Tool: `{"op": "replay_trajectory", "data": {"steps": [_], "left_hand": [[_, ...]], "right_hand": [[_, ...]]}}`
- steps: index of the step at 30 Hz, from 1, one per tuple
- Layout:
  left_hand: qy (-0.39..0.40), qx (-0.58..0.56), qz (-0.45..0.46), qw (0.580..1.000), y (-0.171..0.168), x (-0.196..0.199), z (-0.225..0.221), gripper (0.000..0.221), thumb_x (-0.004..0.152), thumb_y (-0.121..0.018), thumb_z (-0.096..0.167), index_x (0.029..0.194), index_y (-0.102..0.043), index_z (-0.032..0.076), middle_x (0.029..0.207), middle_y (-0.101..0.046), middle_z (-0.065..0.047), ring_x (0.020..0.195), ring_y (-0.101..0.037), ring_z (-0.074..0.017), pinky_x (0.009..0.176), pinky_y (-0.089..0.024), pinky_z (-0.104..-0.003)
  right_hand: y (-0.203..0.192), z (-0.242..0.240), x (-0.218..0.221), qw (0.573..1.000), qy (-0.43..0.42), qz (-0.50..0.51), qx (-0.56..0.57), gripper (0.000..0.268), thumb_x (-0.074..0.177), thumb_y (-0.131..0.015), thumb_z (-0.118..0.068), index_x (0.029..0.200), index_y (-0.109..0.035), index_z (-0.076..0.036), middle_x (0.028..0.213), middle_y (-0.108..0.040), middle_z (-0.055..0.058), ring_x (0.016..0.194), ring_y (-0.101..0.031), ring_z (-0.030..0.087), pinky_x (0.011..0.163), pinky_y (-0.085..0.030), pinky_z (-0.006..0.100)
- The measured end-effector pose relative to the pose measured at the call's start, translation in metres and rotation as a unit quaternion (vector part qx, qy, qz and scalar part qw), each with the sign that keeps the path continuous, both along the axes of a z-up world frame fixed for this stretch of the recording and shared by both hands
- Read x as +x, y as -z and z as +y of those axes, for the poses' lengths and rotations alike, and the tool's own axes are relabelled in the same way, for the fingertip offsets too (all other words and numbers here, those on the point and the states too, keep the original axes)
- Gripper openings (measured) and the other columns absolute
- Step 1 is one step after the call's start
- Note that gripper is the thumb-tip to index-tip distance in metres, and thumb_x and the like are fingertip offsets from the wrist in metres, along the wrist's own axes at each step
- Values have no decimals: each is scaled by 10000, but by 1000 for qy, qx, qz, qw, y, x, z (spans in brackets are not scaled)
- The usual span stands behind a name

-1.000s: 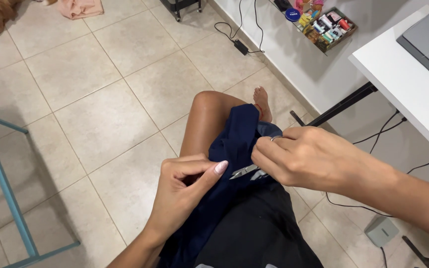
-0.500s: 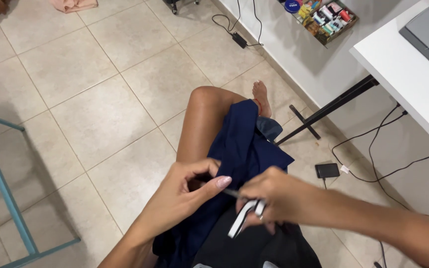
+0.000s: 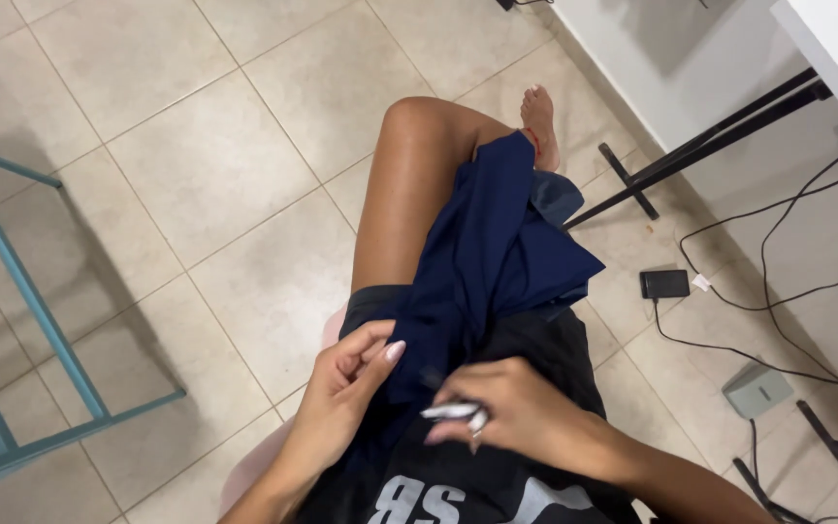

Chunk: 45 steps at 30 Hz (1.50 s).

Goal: Trimming excess threads from a blue garment using small scissors

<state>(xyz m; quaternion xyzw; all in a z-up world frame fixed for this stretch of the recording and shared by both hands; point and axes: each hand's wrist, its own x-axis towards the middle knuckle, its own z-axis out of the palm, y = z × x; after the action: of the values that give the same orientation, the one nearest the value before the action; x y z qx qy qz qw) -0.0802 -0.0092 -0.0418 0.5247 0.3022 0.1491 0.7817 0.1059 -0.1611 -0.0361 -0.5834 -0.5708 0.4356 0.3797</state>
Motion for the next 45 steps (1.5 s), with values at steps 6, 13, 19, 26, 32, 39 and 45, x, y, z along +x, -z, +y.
{"op": "replay_trajectory", "data": {"steps": [6,13,19,26,32,39,45], "left_hand": [[30,38,27,998,-4,-5,-5,547,1049,-686,112,1593,-632,100,700,-357,98,599,-286,-26,546,-234,-227],[53,75,-14,996,-27,3,4,298,962,-787,209,1191,-803,20,1131,-800,-36,1076,-712,-133,972,-565,-294],[-71,133,6,989,-41,23,7,265,1040,-704,177,830,-803,49,885,-744,-30,864,-677,-110,815,-531,-256],[-48,119,7,992,-30,20,-3,310,1083,-646,219,816,-709,76,953,-621,1,935,-581,-107,862,-444,-276],[-50,19,16,998,-13,6,-13,138,981,-825,102,888,-727,73,716,-559,66,657,-466,-18,554,-368,-218],[-21,18,-51,998,-37,3,-11,138,936,-803,-10,1061,-817,-66,995,-870,-115,944,-768,-109,841,-644,-240],[13,16,-49,999,-34,-3,-6,324,940,-854,-47,804,-590,82,706,-526,50,698,-502,-16,579,-421,-197]], "right_hand": [[-38,24,27,968,241,69,-9,519,911,-786,-77,1414,-660,-60,1444,-752,103,608,-797,131,414,-595,196],[-35,46,24,981,157,-32,110,56,1018,-731,-41,1065,-751,-65,1021,-758,46,949,-758,157,906,-580,263],[-56,47,24,944,161,-151,245,161,1019,-644,115,1120,-735,29,1087,-760,166,1017,-764,256,957,-610,319],[-92,-2,27,973,192,-83,102,632,780,-816,-486,1251,-748,-69,1338,-804,95,1212,-827,191,1111,-607,319],[-77,-11,-3,922,-23,354,-158,612,858,-868,-417,1166,-531,-10,1044,-825,255,850,-834,277,701,-667,315],[-44,-11,-10,872,-1,468,-140,729,862,-885,-486,1183,-653,126,1073,-786,327,944,-818,365,847,-703,413],[-41,-15,-3,892,-13,435,-127,735,919,-813,-597,1138,-727,99,892,-791,259,600,-737,257,589,-584,289]]}}
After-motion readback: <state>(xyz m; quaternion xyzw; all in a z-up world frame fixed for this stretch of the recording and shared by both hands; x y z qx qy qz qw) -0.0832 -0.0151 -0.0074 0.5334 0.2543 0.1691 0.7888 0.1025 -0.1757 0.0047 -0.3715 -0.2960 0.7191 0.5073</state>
